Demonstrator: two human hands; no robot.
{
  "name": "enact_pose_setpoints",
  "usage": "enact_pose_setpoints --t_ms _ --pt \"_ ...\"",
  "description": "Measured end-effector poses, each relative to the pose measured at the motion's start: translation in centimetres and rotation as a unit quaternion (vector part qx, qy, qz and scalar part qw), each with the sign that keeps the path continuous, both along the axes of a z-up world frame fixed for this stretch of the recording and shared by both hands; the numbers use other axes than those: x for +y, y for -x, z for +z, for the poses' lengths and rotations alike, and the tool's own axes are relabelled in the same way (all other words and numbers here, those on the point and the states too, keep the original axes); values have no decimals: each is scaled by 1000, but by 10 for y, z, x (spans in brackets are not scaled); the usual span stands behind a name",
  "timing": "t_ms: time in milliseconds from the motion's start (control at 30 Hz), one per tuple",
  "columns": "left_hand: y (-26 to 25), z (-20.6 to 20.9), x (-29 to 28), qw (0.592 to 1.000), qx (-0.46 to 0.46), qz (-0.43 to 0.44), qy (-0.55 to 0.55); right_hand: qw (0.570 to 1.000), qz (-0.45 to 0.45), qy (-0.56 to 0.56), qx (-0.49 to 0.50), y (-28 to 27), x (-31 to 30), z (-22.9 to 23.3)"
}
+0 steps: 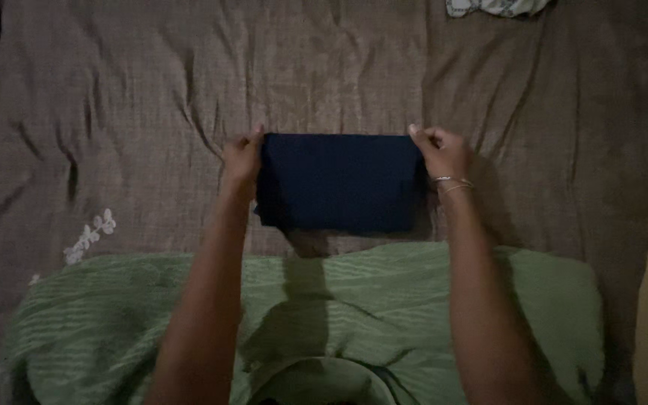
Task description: The person folds a pair of trousers on a bed and places them into an open suitcase, then unfolds and spreads out a patterned shirt.
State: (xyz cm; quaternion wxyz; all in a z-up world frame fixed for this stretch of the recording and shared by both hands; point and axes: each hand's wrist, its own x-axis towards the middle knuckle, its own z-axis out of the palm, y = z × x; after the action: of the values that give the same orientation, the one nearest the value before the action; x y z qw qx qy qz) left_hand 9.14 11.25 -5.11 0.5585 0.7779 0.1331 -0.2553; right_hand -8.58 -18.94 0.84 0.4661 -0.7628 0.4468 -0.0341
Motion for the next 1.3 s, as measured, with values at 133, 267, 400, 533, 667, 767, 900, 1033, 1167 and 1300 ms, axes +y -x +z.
enact_pose_setpoints --t_ms 133,267,400,533,667,767,900,1033,1167,1300 --pt "11 26 12 990 -94 -55 -84 998 21 -17 54 -1 7 18" --pt "32 50 8 961 -189 -120 -165 991 84 54 88 6 11 8" --pt "55 62 -5 943 -202 -96 -248 975 119 187 30 20 13 -20" --pt "66 66 -10 954 -204 -7 -221 966 81 231 -79 30 9 -41" --pt "68 74 -11 963 -121 -7 -242 952 114 281 25 30 13 -26" --pt "68 81 -9 930 -196 -98 -294 943 122 309 16 25 30 3" --pt "79 69 -10 809 -515 -156 -238 917 185 348 55 15 84 27" --pt "94 29 -40 730 -536 -341 -253 918 275 256 -126 -18 157 -12" --pt "102 15 -25 780 -427 -356 -289 869 317 375 65 0 160 -27" --pt "87 9 -11 811 -377 -315 -318 886 262 350 153 22 115 -15"
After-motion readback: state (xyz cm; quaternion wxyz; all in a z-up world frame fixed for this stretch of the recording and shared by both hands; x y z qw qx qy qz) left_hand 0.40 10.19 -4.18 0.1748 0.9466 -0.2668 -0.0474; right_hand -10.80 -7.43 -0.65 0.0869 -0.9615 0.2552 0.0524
